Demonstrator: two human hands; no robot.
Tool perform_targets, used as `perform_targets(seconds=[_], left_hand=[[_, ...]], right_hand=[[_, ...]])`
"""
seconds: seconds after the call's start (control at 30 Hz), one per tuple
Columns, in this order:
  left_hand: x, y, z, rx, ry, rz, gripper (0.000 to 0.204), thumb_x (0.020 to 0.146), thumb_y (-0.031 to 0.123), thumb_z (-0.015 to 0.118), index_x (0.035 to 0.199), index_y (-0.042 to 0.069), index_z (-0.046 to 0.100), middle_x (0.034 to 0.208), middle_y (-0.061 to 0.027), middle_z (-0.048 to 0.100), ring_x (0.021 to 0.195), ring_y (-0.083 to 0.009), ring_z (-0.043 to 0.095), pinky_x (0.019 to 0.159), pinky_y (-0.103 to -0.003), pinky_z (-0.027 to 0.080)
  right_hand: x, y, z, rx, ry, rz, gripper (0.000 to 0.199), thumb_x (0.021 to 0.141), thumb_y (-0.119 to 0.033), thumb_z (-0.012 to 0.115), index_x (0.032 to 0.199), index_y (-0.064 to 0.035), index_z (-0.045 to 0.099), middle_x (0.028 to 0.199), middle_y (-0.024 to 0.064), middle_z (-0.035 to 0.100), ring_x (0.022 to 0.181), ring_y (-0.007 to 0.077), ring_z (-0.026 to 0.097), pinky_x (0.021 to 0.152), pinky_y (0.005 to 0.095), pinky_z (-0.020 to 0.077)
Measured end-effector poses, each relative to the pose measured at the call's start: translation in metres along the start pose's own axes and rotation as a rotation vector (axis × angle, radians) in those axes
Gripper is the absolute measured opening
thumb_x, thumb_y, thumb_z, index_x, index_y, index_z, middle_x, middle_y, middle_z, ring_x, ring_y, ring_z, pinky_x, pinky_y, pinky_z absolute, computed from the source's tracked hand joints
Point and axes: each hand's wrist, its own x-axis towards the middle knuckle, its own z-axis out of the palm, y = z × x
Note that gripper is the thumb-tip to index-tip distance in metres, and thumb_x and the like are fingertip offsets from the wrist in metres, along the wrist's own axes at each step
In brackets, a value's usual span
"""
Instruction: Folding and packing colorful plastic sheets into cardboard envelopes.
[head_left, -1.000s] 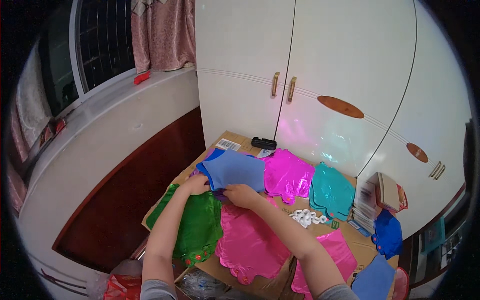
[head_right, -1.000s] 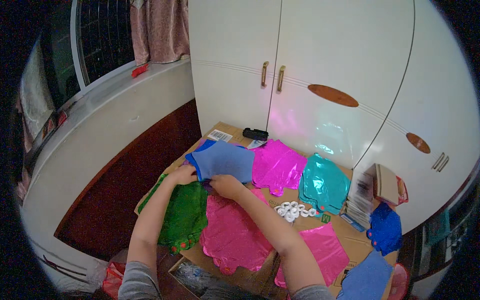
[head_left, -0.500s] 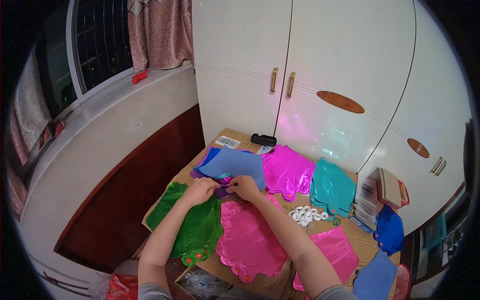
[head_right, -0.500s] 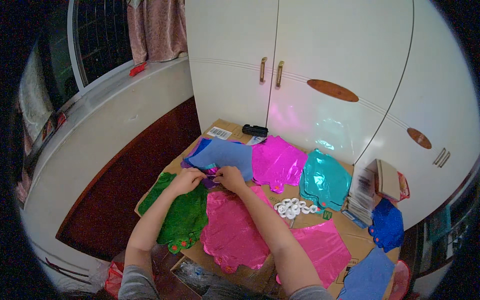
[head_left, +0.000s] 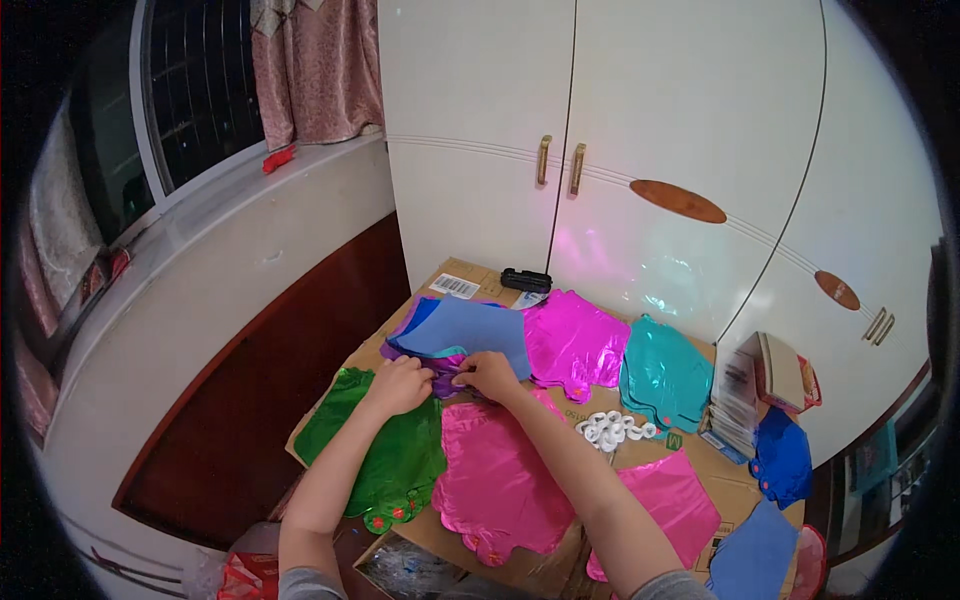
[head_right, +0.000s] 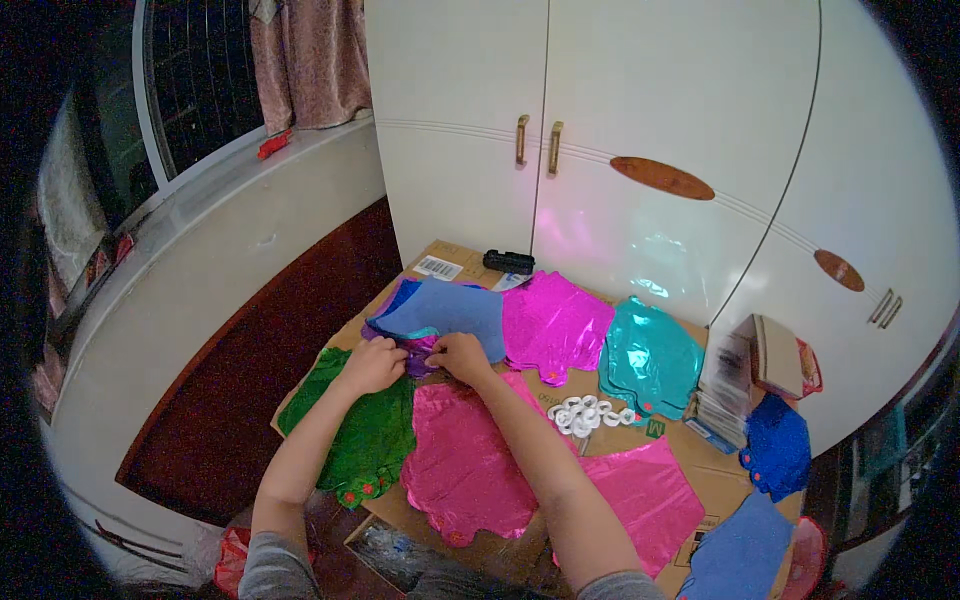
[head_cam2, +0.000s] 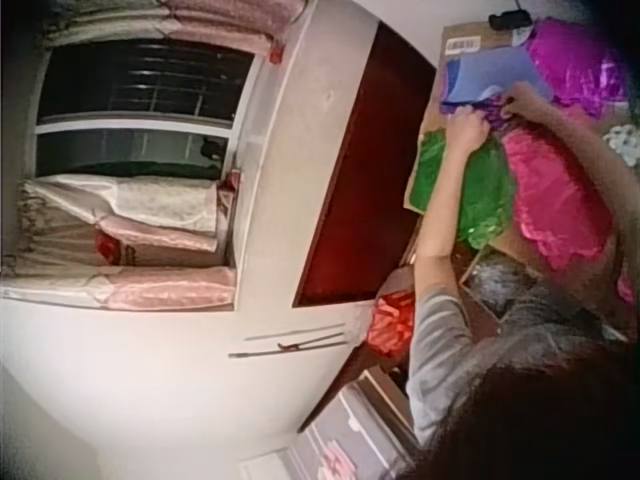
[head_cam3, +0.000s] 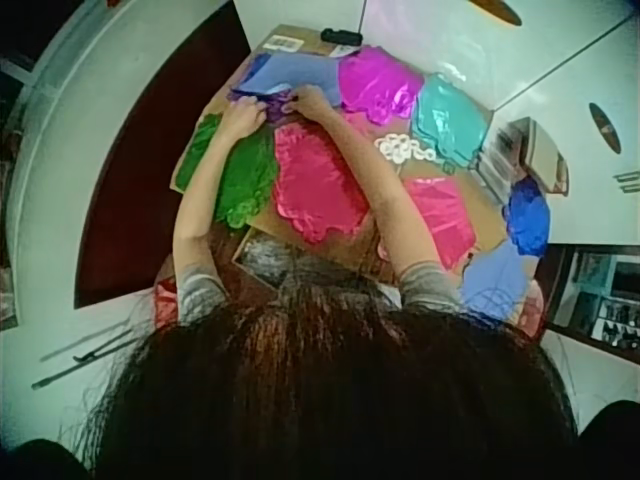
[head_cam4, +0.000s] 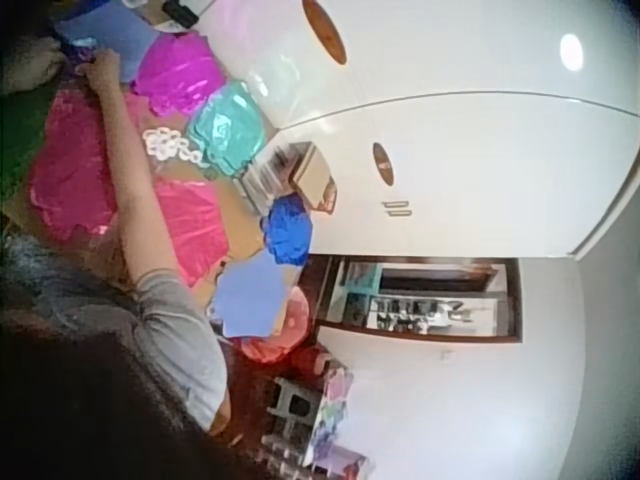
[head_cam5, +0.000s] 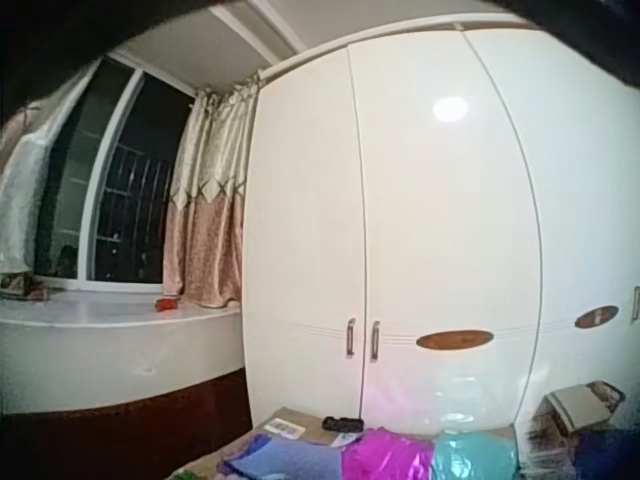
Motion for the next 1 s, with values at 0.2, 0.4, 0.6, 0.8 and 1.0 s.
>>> perform_targets(seconds=[0.2, 0.4, 0.6, 0.8, 1.0], left_hand=[[0.016, -0.031, 0.004, 0.091, -0.061, -0.302, 0.039, 0.088, 0.043, 0.046, 0.093, 0.013, 0.070, 0.095, -0.0111, 0.065, 0.097, -0.0284, 0.060, 0.084, -0.046, 0.045], [0.012, -0.059, 0.006, 0.318, 0.077, -0.486, 0.026, 0.081, 0.036, 0.057, 0.090, 0.016, 0.071, 0.088, -0.0085, 0.066, 0.090, -0.0255, 0.061, 0.079, -0.045, 0.044], [0.009, -0.008, -0.016, -0.126, 0.165, 0.247, 0.018, 0.073, 0.019, 0.061, 0.088, 0.015, 0.069, 0.082, -0.0054, 0.063, 0.084, -0.0239, 0.059, 0.070, -0.043, 0.043], [0.015, -0.012, -0.002, 0.029, -0.047, 0.099, 0.024, 0.079, 0.021, 0.052, 0.092, 0.013, 0.069, 0.083, -0.0098, 0.066, 0.084, -0.0269, 0.063, 0.073, -0.045, 0.045], [0.026, -0.026, -0.003, 0.131, -0.249, -0.220, 0.052, 0.086, 0.049, 0.044, 0.093, 0.002, 0.068, 0.087, -0.0180, 0.067, 0.084, -0.0306, 0.065, 0.075, -0.044, 0.049]], right_hand=[[0.002, 0.004, -0.001, 0.017, -0.024, -0.005, 0.028, 0.064, -0.026, 0.079, 0.078, -0.0035, 0.070, 0.072, 0.0138, 0.065, 0.063, 0.0257, 0.063, 0.062, 0.0342, 0.0483], [0.003, 0.003, -0.001, 0.042, -0.030, 0.031, 0.031, 0.063, -0.028, 0.080, 0.078, -0.0037, 0.070, 0.074, 0.0135, 0.066, 0.065, 0.0267, 0.063, 0.064, 0.0342, 0.0489], [0.001, 0.008, -0.004, 0.054, -0.033, 0.039, 0.031, 0.063, -0.029, 0.080, 0.079, -0.0044, 0.070, 0.075, 0.0136, 0.067, 0.067, 0.0271, 0.064, 0.065, 0.0354, 0.0491], [0.000, 0.002, -0.004, 0.043, -0.031, 0.014, 0.027, 0.066, -0.028, 0.079, 0.078, -0.0047, 0.070, 0.073, 0.0128, 0.067, 0.066, 0.0252, 0.064, 0.064, 0.0351, 0.0487], [0.000, 0.008, -0.004, 0.142, -0.010, 0.074, 0.024, 0.071, -0.025, 0.076, 0.078, -0.0030, 0.070, 0.069, 0.0102, 0.066, 0.061, 0.0176, 0.061, 0.060, 0.0322, 0.0474]])
